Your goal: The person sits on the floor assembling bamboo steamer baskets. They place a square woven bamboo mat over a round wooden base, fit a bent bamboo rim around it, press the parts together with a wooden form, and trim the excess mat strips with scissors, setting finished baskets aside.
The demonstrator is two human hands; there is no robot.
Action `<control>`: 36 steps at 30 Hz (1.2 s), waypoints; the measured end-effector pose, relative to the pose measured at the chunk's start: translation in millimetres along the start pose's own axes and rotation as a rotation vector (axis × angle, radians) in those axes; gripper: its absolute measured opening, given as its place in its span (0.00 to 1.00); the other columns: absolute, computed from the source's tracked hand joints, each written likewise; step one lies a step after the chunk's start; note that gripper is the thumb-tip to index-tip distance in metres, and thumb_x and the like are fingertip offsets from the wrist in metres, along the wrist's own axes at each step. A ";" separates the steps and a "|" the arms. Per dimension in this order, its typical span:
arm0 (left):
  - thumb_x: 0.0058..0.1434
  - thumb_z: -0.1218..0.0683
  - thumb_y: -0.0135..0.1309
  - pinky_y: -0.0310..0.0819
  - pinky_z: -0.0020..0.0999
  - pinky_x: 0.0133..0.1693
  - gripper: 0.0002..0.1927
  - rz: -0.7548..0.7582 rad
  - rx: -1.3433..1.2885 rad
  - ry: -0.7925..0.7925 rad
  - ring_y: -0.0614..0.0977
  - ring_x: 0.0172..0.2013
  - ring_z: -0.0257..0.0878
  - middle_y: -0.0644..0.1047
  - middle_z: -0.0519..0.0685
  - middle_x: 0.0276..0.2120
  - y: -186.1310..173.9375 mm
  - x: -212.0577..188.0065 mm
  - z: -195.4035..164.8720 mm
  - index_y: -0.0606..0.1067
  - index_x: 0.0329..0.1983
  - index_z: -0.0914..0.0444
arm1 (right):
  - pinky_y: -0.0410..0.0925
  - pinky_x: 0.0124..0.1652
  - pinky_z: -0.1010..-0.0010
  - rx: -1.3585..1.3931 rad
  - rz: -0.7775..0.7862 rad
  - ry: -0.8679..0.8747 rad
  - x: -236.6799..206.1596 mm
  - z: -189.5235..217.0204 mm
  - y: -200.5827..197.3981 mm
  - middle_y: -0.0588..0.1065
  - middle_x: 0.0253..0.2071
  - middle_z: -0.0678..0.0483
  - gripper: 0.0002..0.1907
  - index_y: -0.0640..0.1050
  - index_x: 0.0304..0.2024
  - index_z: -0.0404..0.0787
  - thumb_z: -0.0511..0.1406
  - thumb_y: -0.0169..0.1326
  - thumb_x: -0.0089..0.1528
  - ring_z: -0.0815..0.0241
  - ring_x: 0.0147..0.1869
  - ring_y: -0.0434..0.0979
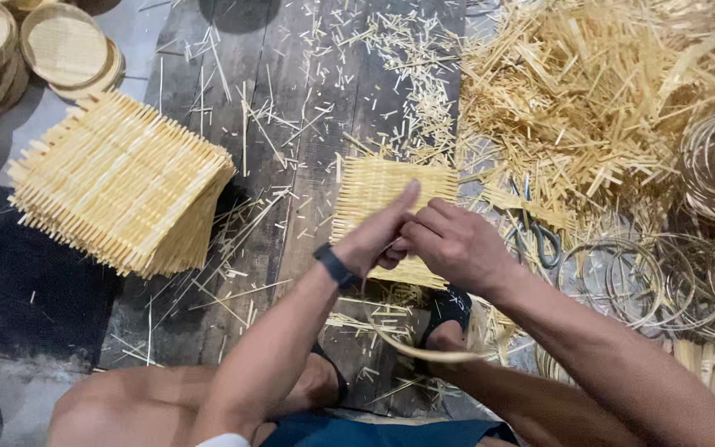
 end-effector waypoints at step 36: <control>0.67 0.50 0.59 0.49 0.25 0.12 0.19 -0.125 -0.469 0.248 0.61 0.11 0.29 0.66 0.40 0.11 -72.3 22.5 18.8 0.73 0.20 0.59 | 0.52 0.20 0.79 1.807 -0.532 1.074 -110.9 -83.2 63.3 0.59 0.19 0.64 0.22 0.75 0.31 0.37 0.46 0.56 0.73 0.71 0.21 0.55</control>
Point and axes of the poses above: each hand's wrist, its own x-axis towards the middle knuckle, its own y-axis out of the palm, z = x × y, the point moved 1 cm from there along x, towards the middle knuckle
